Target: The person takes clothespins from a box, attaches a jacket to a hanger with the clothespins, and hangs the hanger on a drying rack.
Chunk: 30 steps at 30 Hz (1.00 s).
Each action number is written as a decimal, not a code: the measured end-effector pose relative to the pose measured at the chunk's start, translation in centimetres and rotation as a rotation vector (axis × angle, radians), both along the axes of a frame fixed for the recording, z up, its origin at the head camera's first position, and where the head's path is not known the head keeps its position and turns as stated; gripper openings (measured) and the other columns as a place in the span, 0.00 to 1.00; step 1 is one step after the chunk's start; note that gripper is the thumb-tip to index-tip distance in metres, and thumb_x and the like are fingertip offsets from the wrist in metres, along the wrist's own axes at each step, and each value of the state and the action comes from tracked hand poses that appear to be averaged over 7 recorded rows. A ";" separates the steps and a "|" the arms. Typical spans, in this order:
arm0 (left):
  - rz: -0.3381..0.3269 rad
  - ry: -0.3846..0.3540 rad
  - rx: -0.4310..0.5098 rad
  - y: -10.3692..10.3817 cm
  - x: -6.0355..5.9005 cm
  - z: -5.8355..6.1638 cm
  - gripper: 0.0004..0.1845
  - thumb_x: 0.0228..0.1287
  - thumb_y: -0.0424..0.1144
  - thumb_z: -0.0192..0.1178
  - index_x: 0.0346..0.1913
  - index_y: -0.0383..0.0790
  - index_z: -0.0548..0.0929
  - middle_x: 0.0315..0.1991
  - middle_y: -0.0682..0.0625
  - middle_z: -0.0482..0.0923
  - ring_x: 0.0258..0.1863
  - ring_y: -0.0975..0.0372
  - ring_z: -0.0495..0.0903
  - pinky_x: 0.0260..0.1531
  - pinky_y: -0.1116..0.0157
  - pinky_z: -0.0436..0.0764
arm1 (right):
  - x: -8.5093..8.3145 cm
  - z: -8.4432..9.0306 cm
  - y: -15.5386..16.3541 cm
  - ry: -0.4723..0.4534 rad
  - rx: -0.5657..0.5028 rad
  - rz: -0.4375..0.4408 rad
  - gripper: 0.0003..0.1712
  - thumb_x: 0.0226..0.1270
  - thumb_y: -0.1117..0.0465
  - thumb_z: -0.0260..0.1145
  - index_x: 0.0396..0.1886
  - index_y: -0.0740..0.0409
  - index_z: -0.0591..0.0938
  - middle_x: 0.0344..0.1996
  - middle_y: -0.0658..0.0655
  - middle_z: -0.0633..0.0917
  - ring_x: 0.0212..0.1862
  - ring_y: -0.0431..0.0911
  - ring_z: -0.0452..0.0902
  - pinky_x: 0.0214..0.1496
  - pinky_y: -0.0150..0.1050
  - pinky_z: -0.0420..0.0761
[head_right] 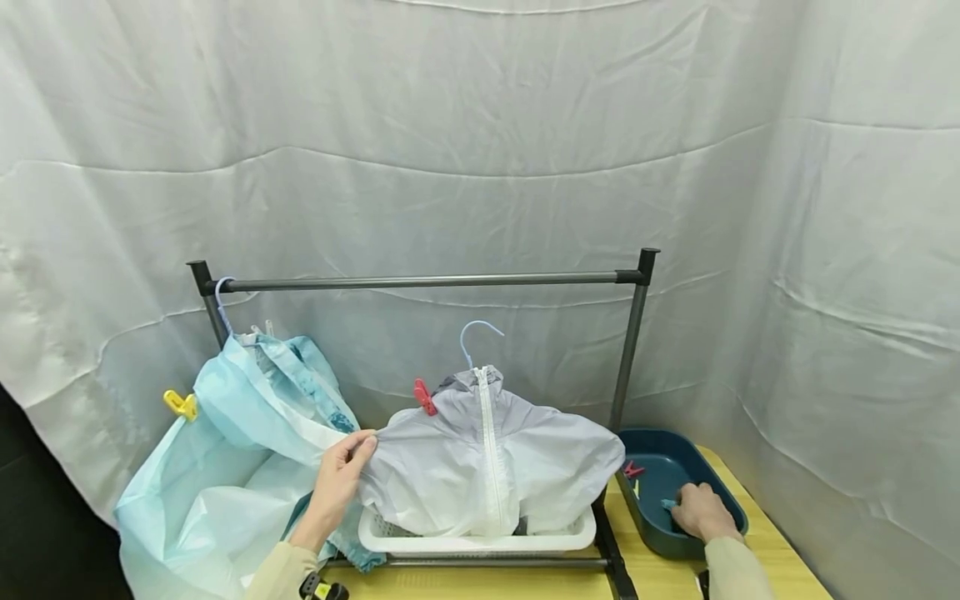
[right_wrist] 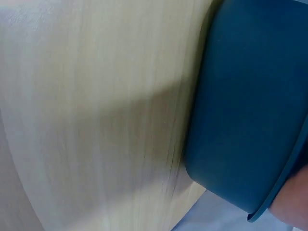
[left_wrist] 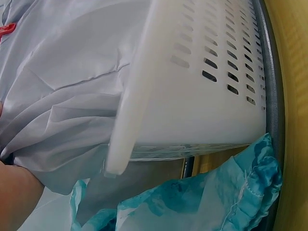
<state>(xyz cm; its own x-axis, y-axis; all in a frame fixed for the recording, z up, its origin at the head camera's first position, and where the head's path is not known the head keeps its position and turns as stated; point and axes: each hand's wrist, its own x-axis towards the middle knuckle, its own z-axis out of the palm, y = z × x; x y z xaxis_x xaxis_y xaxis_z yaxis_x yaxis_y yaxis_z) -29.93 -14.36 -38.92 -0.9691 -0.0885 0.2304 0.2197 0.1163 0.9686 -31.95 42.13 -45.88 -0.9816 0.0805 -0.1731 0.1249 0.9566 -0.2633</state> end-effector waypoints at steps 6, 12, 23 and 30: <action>0.010 0.010 -0.002 -0.1 -0.6 -0.8 0.11 0.73 0.35 0.55 0.50 0.33 0.83 0.47 0.39 0.81 0.37 0.66 0.75 0.41 0.71 0.74 | -0.3 0.2 0.6 0.233 -0.085 -0.047 0.22 0.62 0.58 0.69 0.46 0.74 0.81 0.43 0.72 0.82 0.47 0.65 0.76 0.50 0.61 0.74; 0.022 0.008 0.009 -0.2 -2.0 -2.6 0.11 0.72 0.38 0.57 0.50 0.37 0.84 0.47 0.42 0.82 0.38 0.68 0.75 0.41 0.72 0.74 | 0.3 0.5 0.3 0.379 -0.161 -0.098 0.18 0.63 0.57 0.68 0.44 0.69 0.84 0.37 0.66 0.86 0.36 0.53 0.79 0.39 0.49 0.77; -0.004 -0.017 0.053 -0.4 -2.1 -2.8 0.12 0.73 0.38 0.57 0.50 0.35 0.84 0.46 0.42 0.81 0.37 0.66 0.75 0.41 0.71 0.74 | 0.5 3.1 -2.5 0.606 -0.310 -0.252 0.26 0.76 0.46 0.55 0.53 0.63 0.83 0.39 0.63 0.85 0.41 0.52 0.78 0.35 0.38 0.70; -0.009 0.013 0.030 0.1 -0.4 -0.7 0.12 0.73 0.35 0.55 0.49 0.30 0.83 0.45 0.39 0.81 0.37 0.68 0.75 0.40 0.71 0.74 | 0.5 5.6 -5.2 0.652 -0.610 -0.285 0.31 0.66 0.46 0.67 0.61 0.61 0.78 0.47 0.55 0.83 0.36 0.24 0.73 0.37 0.16 0.73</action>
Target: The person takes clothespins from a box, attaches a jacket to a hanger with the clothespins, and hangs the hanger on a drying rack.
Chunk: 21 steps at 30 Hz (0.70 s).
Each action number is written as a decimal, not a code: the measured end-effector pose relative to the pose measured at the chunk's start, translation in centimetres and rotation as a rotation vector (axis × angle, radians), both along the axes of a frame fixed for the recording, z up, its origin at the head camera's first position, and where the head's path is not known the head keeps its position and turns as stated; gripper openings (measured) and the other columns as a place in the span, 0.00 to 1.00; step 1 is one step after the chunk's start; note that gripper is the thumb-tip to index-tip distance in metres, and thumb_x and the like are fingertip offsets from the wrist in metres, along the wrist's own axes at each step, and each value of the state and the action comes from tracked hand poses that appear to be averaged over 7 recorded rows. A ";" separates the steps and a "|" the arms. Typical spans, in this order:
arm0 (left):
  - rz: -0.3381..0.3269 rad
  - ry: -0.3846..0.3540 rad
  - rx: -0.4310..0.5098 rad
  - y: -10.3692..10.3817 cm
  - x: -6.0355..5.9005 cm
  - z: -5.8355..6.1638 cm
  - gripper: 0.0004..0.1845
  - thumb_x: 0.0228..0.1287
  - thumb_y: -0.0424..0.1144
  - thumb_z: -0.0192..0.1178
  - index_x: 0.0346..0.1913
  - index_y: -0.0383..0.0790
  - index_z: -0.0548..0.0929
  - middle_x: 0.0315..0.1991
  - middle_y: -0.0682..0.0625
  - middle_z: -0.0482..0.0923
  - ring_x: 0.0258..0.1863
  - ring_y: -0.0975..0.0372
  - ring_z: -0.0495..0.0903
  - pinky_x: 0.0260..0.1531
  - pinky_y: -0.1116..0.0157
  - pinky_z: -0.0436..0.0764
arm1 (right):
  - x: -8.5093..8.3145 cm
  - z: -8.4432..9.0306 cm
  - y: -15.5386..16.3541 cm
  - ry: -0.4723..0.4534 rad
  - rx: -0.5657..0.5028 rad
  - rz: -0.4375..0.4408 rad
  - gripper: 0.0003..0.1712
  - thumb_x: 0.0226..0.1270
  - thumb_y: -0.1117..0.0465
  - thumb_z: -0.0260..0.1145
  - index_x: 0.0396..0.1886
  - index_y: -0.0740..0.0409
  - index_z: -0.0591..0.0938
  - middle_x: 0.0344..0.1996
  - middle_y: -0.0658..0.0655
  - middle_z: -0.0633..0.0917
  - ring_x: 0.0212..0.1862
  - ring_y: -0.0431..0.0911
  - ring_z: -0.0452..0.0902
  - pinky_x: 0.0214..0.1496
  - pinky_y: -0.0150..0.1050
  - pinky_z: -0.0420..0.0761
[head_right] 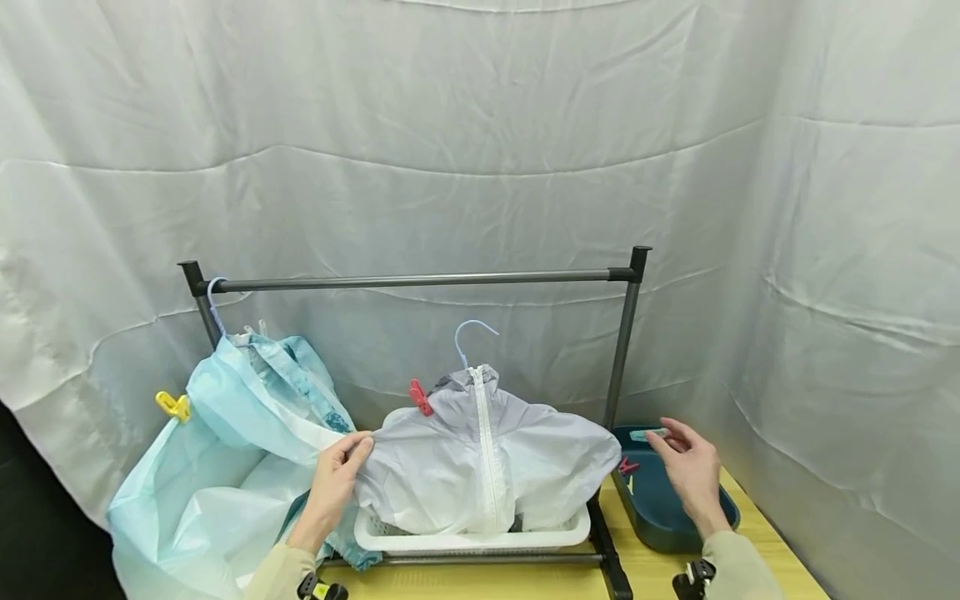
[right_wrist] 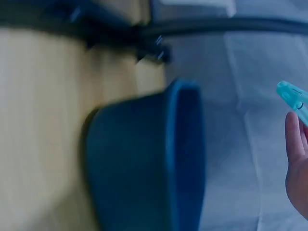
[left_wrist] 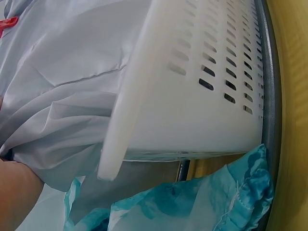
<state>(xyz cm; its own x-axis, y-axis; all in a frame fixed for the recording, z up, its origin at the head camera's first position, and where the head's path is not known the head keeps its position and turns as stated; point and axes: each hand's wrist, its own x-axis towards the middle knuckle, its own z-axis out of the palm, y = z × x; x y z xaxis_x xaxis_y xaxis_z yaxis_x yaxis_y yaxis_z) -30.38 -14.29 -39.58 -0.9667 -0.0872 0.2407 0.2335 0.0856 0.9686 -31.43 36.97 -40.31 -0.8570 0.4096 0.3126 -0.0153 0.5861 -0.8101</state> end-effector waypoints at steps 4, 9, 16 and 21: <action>-0.011 0.004 0.005 -0.1 -0.2 -0.6 0.12 0.74 0.35 0.55 0.49 0.30 0.83 0.45 0.39 0.80 0.36 0.67 0.74 0.38 0.71 0.74 | -0.1 1.5 -1.8 0.103 -0.076 0.053 0.26 0.64 0.52 0.70 0.58 0.61 0.80 0.40 0.41 0.83 0.35 0.26 0.79 0.38 0.19 0.77; -0.023 0.005 0.025 -0.5 -1.3 -2.2 0.12 0.74 0.37 0.55 0.50 0.33 0.83 0.43 0.40 0.80 0.34 0.65 0.74 0.37 0.70 0.73 | 0.0 3.5 -4.1 0.226 -0.090 0.014 0.17 0.61 0.58 0.73 0.49 0.60 0.85 0.34 0.36 0.84 0.34 0.29 0.79 0.37 0.19 0.76; -0.019 0.023 0.031 -0.7 -2.1 -3.2 0.13 0.72 0.41 0.57 0.49 0.37 0.84 0.44 0.44 0.81 0.36 0.65 0.75 0.38 0.70 0.74 | 0.5 5.3 -6.7 0.359 -0.111 0.003 0.11 0.57 0.63 0.75 0.39 0.62 0.86 0.27 0.35 0.83 0.31 0.32 0.78 0.36 0.19 0.76; -0.015 0.004 0.026 -0.7 -2.5 -3.2 0.13 0.72 0.42 0.58 0.49 0.37 0.84 0.44 0.47 0.82 0.37 0.65 0.75 0.39 0.70 0.74 | 0.9 6.5 -8.6 0.365 -0.141 0.075 0.10 0.57 0.65 0.75 0.38 0.64 0.86 0.28 0.38 0.84 0.31 0.35 0.79 0.36 0.22 0.79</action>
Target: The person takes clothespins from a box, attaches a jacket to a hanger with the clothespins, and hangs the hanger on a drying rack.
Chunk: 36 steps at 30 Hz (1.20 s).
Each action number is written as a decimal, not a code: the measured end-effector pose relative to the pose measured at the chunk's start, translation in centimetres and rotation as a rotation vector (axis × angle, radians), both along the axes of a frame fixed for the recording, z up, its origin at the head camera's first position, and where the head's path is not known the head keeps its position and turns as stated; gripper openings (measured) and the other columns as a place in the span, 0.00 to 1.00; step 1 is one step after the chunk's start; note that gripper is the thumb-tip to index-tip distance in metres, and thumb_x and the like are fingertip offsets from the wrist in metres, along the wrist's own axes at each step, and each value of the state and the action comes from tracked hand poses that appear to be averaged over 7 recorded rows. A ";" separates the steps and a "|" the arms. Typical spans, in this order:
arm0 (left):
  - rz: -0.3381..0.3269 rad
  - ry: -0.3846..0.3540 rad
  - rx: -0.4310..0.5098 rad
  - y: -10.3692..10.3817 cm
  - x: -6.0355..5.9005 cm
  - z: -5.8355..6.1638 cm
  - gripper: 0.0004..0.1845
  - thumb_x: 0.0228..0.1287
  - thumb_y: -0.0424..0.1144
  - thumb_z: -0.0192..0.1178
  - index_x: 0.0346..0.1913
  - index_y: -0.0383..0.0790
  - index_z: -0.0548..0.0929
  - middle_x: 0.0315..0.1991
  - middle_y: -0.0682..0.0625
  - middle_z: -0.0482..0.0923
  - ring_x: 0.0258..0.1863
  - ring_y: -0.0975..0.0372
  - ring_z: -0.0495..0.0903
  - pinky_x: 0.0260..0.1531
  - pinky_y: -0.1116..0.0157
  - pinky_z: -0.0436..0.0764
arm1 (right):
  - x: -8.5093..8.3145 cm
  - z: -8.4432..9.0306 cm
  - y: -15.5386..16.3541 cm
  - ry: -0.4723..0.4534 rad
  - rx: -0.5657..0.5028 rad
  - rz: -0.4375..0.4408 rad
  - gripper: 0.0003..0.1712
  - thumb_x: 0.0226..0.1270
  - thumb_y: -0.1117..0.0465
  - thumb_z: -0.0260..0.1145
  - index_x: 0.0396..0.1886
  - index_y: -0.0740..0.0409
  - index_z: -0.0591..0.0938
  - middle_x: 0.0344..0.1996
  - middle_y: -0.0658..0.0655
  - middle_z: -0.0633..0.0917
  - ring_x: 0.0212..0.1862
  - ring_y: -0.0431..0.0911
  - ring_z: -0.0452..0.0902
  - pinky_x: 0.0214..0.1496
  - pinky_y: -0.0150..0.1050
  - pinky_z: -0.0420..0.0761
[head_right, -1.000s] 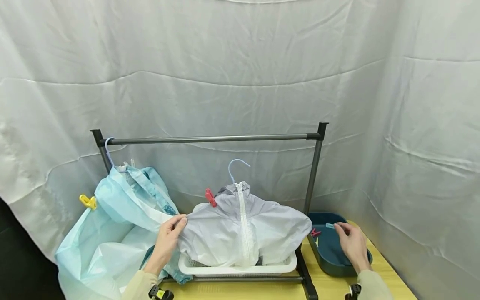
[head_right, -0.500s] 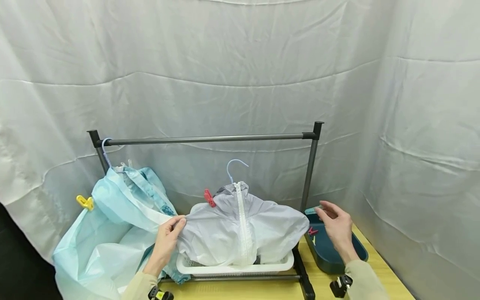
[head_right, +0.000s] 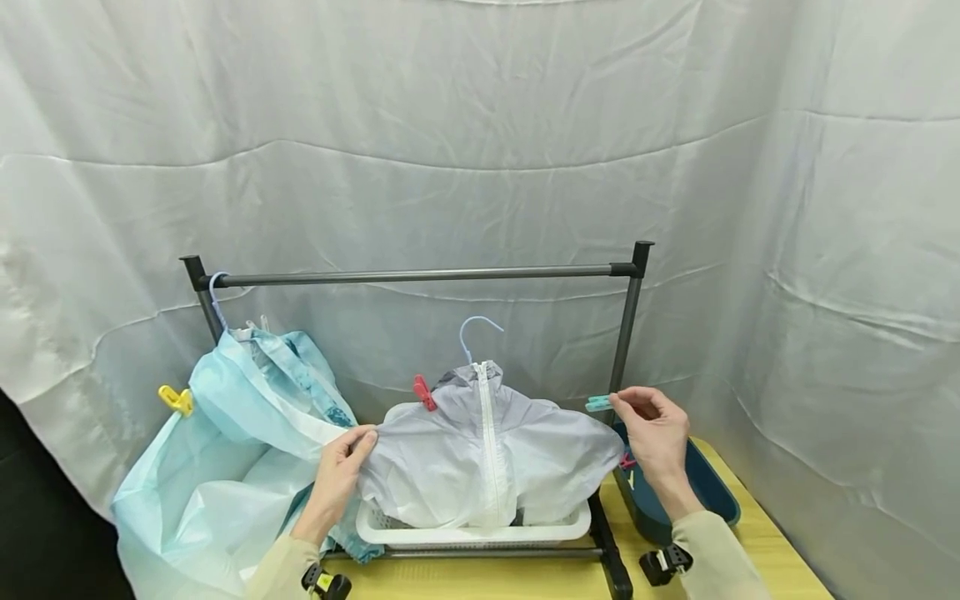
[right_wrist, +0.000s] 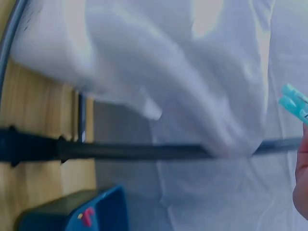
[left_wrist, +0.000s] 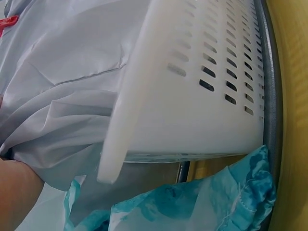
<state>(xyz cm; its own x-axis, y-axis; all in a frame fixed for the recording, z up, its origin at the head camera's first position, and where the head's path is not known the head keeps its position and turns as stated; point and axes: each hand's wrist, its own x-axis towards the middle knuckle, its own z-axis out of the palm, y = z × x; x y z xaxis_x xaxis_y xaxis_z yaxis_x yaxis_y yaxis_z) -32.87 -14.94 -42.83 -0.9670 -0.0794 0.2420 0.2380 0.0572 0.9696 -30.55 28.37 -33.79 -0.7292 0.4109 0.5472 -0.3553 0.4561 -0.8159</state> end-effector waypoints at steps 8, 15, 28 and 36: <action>-0.017 -0.005 0.001 0.0 -0.3 -0.1 0.14 0.72 0.43 0.57 0.49 0.38 0.85 0.45 0.43 0.81 0.37 0.64 0.74 0.39 0.70 0.73 | 0.0 1.9 -2.5 -0.038 0.025 0.184 0.10 0.57 0.66 0.75 0.37 0.65 0.86 0.28 0.41 0.87 0.31 0.37 0.82 0.32 0.28 0.80; -0.023 0.045 -0.020 0.0 -0.4 -0.5 0.14 0.72 0.43 0.57 0.49 0.37 0.85 0.44 0.45 0.82 0.38 0.64 0.77 0.39 0.70 0.75 | -0.2 3.9 -4.3 -0.047 0.062 0.332 0.08 0.56 0.71 0.73 0.35 0.70 0.85 0.27 0.45 0.87 0.29 0.38 0.82 0.31 0.29 0.80; -0.036 0.022 -0.011 -0.3 -0.6 0.2 0.13 0.71 0.44 0.58 0.48 0.40 0.85 0.43 0.48 0.83 0.38 0.64 0.78 0.40 0.70 0.75 | -2.3 4.8 -5.4 -0.101 0.167 0.438 0.07 0.59 0.64 0.74 0.34 0.63 0.86 0.31 0.59 0.88 0.31 0.42 0.84 0.33 0.31 0.81; -0.052 0.038 -0.009 -0.4 -0.5 0.5 0.13 0.71 0.45 0.58 0.48 0.40 0.85 0.43 0.47 0.83 0.38 0.64 0.78 0.40 0.70 0.76 | -2.6 5.0 -5.7 -0.157 0.224 0.466 0.08 0.58 0.61 0.75 0.34 0.61 0.86 0.29 0.54 0.87 0.30 0.40 0.83 0.30 0.32 0.79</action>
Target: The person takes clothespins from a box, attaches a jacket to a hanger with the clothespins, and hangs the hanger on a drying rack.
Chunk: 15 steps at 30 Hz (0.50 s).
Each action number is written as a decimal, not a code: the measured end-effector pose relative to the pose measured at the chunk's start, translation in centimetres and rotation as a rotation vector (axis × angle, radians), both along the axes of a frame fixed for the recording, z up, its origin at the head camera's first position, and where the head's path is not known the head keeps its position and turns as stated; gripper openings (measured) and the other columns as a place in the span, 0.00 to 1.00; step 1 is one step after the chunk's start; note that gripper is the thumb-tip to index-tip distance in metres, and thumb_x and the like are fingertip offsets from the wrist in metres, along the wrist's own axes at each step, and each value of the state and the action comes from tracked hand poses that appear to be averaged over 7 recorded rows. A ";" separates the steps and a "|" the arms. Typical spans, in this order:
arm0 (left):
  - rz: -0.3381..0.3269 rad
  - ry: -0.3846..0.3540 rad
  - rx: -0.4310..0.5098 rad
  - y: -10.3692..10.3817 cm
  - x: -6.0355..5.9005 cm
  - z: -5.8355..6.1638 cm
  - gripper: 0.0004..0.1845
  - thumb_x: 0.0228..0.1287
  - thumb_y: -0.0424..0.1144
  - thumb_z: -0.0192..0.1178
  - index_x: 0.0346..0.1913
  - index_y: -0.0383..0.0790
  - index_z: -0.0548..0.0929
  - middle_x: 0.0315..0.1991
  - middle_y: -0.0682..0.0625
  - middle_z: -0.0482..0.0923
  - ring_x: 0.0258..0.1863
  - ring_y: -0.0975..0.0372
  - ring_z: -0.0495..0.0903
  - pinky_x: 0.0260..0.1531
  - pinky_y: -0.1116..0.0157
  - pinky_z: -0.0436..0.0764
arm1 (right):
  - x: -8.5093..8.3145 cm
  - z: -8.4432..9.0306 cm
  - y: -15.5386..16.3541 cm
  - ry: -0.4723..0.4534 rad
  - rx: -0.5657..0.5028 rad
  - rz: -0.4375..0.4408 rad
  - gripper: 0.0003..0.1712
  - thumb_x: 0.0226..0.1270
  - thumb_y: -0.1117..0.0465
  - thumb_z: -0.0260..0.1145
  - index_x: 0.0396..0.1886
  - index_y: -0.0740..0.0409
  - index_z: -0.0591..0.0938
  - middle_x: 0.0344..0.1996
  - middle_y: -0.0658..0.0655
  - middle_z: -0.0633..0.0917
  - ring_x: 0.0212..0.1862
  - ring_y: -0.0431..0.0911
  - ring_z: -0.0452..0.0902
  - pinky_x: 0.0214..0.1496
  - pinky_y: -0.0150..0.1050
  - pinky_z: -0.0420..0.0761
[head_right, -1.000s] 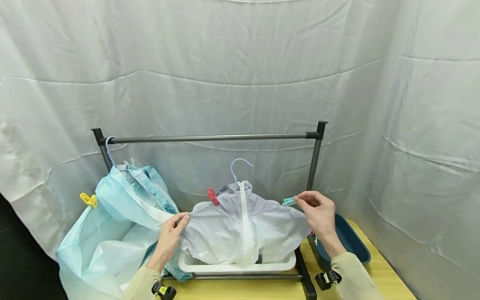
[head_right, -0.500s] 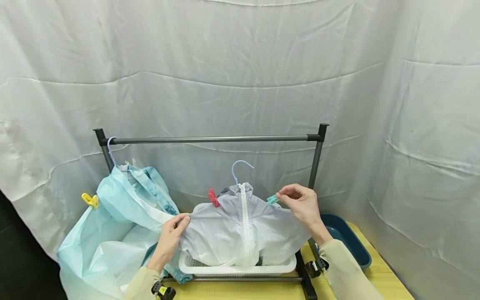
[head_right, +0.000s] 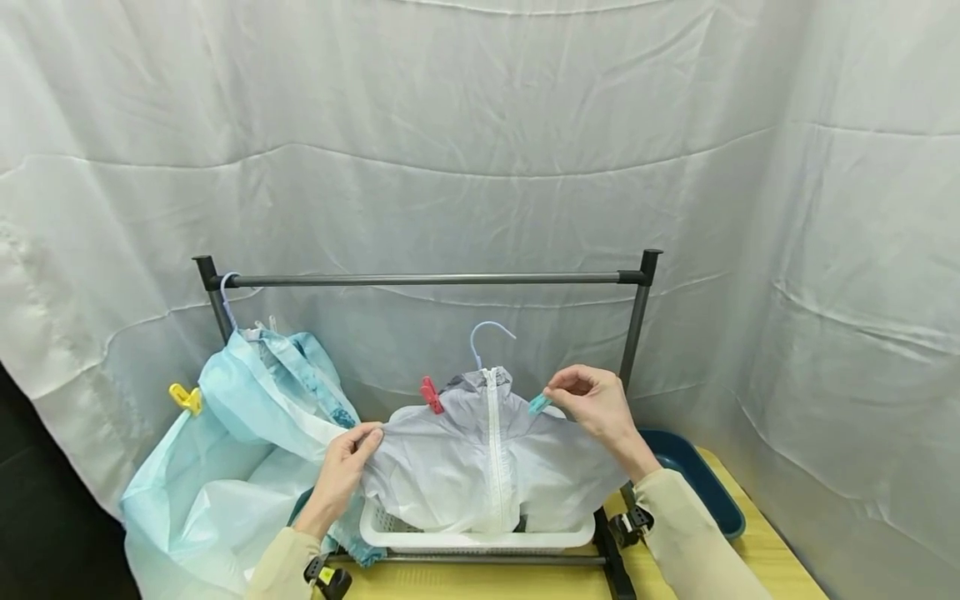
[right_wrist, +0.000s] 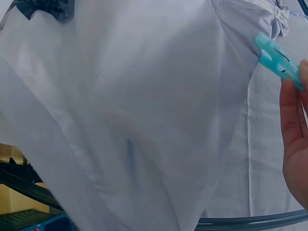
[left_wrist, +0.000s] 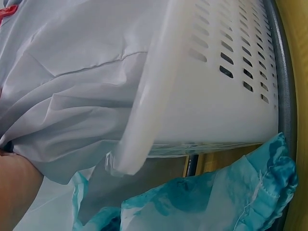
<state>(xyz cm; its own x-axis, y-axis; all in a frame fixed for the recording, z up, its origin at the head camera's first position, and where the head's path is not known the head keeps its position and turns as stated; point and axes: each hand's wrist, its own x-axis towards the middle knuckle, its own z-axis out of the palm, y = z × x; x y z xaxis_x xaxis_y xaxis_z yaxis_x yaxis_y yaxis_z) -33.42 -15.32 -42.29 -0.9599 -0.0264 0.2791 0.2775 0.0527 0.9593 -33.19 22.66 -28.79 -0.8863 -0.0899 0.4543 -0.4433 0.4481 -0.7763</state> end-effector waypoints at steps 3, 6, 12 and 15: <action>-0.008 -0.004 -0.003 0.0 0.0 0.1 0.13 0.71 0.45 0.58 0.48 0.41 0.85 0.43 0.47 0.83 0.38 0.63 0.79 0.40 0.70 0.76 | -0.1 0.2 -0.1 -0.019 0.020 0.019 0.08 0.58 0.62 0.75 0.34 0.61 0.86 0.30 0.54 0.87 0.29 0.40 0.83 0.29 0.33 0.79; 0.000 -0.002 -0.012 0.0 0.0 0.2 0.12 0.71 0.44 0.58 0.48 0.40 0.85 0.43 0.47 0.83 0.38 0.63 0.78 0.40 0.69 0.75 | -0.1 0.4 -0.2 -0.026 0.027 0.053 0.09 0.58 0.62 0.75 0.35 0.62 0.86 0.31 0.57 0.87 0.29 0.39 0.83 0.29 0.33 0.79; 0.002 -0.013 -0.016 0.0 0.5 0.9 0.13 0.73 0.41 0.57 0.50 0.37 0.84 0.46 0.42 0.82 0.38 0.64 0.77 0.40 0.70 0.75 | 0.8 1.2 -0.9 -0.034 0.045 0.068 0.06 0.59 0.67 0.73 0.35 0.65 0.85 0.32 0.63 0.87 0.28 0.36 0.80 0.28 0.33 0.78; 0.009 -0.034 -0.020 0.0 0.6 1.3 0.12 0.73 0.40 0.57 0.50 0.36 0.84 0.46 0.42 0.82 0.38 0.64 0.77 0.40 0.70 0.75 | 0.9 1.2 -0.9 -0.044 0.051 0.061 0.06 0.60 0.67 0.72 0.35 0.65 0.85 0.33 0.64 0.86 0.28 0.36 0.80 0.29 0.33 0.78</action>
<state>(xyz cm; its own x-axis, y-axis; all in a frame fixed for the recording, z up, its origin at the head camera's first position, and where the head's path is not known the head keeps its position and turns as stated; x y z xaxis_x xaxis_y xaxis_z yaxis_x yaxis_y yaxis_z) -32.80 -15.32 -41.03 -0.9686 -0.0300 0.2470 0.2443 0.0742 0.9669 -32.30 21.74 -27.58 -0.8974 -0.1663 0.4087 -0.4371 0.4610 -0.7722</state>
